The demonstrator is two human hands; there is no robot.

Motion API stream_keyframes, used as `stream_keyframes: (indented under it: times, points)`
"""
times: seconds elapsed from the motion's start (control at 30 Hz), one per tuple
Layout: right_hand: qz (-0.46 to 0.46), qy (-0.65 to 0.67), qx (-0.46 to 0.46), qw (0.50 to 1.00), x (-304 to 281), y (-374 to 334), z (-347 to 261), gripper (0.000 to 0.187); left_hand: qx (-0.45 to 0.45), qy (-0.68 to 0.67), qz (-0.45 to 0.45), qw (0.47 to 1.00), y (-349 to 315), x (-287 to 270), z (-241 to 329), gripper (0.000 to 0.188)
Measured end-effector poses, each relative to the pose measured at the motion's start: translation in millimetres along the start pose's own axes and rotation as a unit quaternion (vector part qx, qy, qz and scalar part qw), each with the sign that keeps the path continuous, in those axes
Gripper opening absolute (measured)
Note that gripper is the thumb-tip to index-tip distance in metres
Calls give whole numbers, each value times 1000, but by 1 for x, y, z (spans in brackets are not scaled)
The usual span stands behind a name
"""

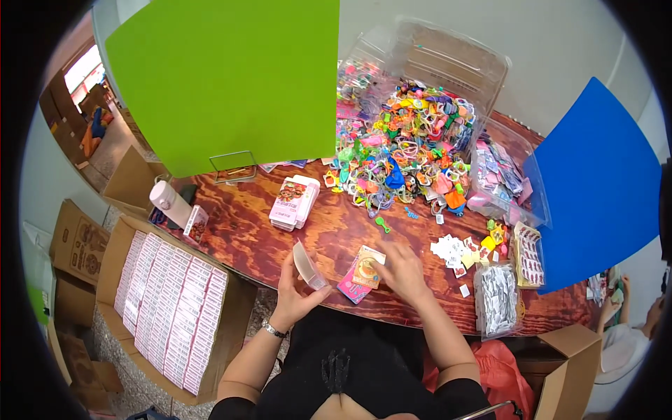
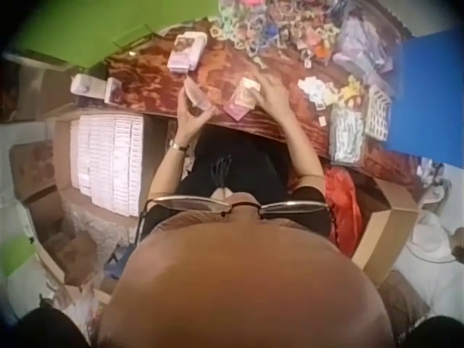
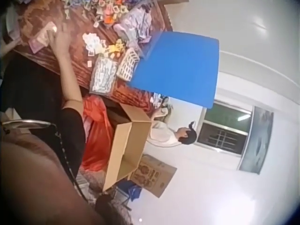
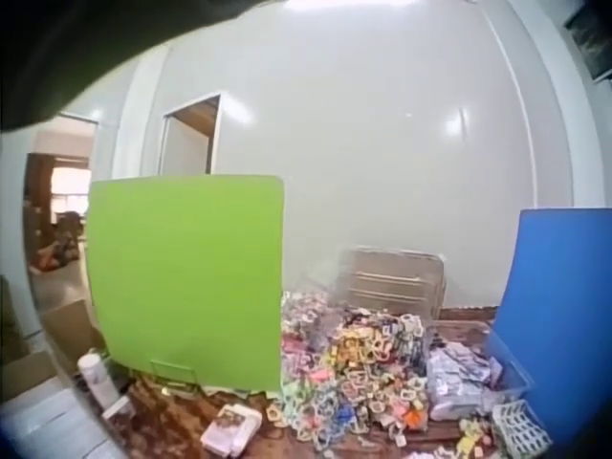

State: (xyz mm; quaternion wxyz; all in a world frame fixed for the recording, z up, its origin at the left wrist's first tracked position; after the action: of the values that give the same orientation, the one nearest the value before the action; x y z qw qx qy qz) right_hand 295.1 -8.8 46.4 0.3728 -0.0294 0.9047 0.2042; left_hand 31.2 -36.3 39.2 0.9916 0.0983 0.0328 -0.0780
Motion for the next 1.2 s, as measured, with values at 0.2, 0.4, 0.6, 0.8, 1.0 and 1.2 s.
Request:
stream_keyframes:
  times: [0.2,0.4,0.6,0.8,1.0,1.2]
  points:
    - [-112,-71,80,988,22,7,24,69,-48,-67,-6,997,18,-11,-32,92]
    - [-99,-65,121,985,18,16,24,55,-65,-34,-48,996,36,-21,-64,93]
    - [74,290,217,929,-6,21,17,19,-10,105,-48,993,60,-17,-77,83]
    - [253,286,63,922,-7,36,-63,14,107,258,-21,960,76,-1,-47,75]
    - [170,6,-58,984,2,42,-89,26,148,268,6,952,66,12,-32,80]
    - [174,-103,-162,966,21,29,-106,35,190,318,49,928,44,8,-24,81]
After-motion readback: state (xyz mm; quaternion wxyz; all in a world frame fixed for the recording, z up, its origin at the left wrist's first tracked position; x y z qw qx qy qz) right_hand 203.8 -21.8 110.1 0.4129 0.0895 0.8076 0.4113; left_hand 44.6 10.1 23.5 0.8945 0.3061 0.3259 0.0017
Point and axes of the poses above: each hand's wrist, its own y-axis towards the middle knuckle, its own x-axis out of the palm, z = x × y, the point moved 2 cm from there along y, towards the middle knuckle, and after that the axes turned 9 degrees about y, right-handed, at the moved point
